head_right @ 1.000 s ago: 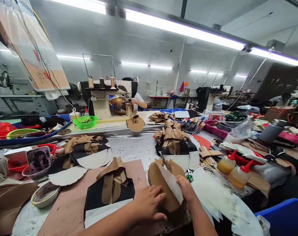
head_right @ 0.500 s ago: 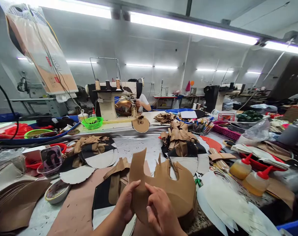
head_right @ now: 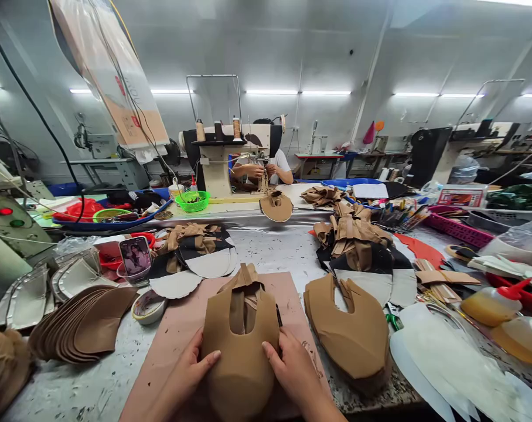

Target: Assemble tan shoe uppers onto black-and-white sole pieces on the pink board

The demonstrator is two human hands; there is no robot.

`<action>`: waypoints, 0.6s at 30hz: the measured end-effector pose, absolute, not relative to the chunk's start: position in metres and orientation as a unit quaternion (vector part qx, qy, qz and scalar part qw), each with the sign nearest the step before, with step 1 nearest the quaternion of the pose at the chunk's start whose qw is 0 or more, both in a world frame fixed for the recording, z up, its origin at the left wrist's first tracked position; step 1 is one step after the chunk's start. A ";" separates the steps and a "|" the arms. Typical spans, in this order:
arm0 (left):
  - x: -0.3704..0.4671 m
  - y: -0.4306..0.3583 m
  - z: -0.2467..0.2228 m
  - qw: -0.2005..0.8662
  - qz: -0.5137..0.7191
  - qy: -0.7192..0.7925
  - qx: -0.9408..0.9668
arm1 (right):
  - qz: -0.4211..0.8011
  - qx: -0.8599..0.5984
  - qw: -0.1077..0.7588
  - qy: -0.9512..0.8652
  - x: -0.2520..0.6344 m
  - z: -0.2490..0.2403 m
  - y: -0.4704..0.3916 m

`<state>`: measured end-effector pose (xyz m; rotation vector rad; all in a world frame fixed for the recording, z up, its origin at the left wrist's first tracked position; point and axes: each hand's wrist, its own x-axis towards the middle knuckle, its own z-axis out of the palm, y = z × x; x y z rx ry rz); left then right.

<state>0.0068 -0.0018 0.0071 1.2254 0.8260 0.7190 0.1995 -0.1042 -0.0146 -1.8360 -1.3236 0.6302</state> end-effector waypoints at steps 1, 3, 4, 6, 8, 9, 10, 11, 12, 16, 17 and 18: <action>0.004 0.004 0.004 0.642 0.305 0.372 0.598 | 0.234 -0.730 0.367 -0.527 0.202 -0.013 -0.103; 0.000 0.014 0.000 0.567 0.261 0.391 0.676 | 0.258 -0.733 0.353 -0.522 0.207 -0.012 -0.100; -0.002 0.017 -0.002 0.537 0.239 0.401 0.703 | 0.271 -0.733 0.345 -0.519 0.210 -0.013 -0.099; -0.003 0.020 -0.004 0.493 0.203 0.415 0.738 | 0.295 -0.735 0.330 -0.513 0.216 -0.014 -0.095; -0.003 0.021 -0.005 0.467 0.180 0.421 0.756 | 0.313 -0.740 0.319 -0.502 0.222 -0.016 -0.090; -0.002 0.020 -0.005 0.459 0.170 0.426 0.761 | 0.321 -0.744 0.314 -0.495 0.224 -0.016 -0.088; -0.001 0.020 -0.005 0.453 0.161 0.430 0.765 | 0.329 -0.748 0.310 -0.486 0.225 -0.017 -0.086; -0.001 0.019 -0.005 0.448 0.155 0.433 0.767 | 0.337 -0.750 0.309 -0.478 0.226 -0.016 -0.085; 0.000 0.019 -0.004 0.445 0.154 0.434 0.768 | 0.347 -0.750 0.312 -0.469 0.227 -0.016 -0.083; 0.002 0.017 -0.003 0.425 0.146 0.441 0.777 | 0.380 -0.733 0.321 -0.465 0.227 -0.014 -0.080; 0.003 0.017 -0.002 0.416 0.139 0.446 0.780 | 0.380 -0.730 0.321 -0.469 0.227 -0.014 -0.080; 0.003 0.016 -0.002 0.409 0.132 0.449 0.783 | 0.376 -0.731 0.317 -0.473 0.227 -0.015 -0.080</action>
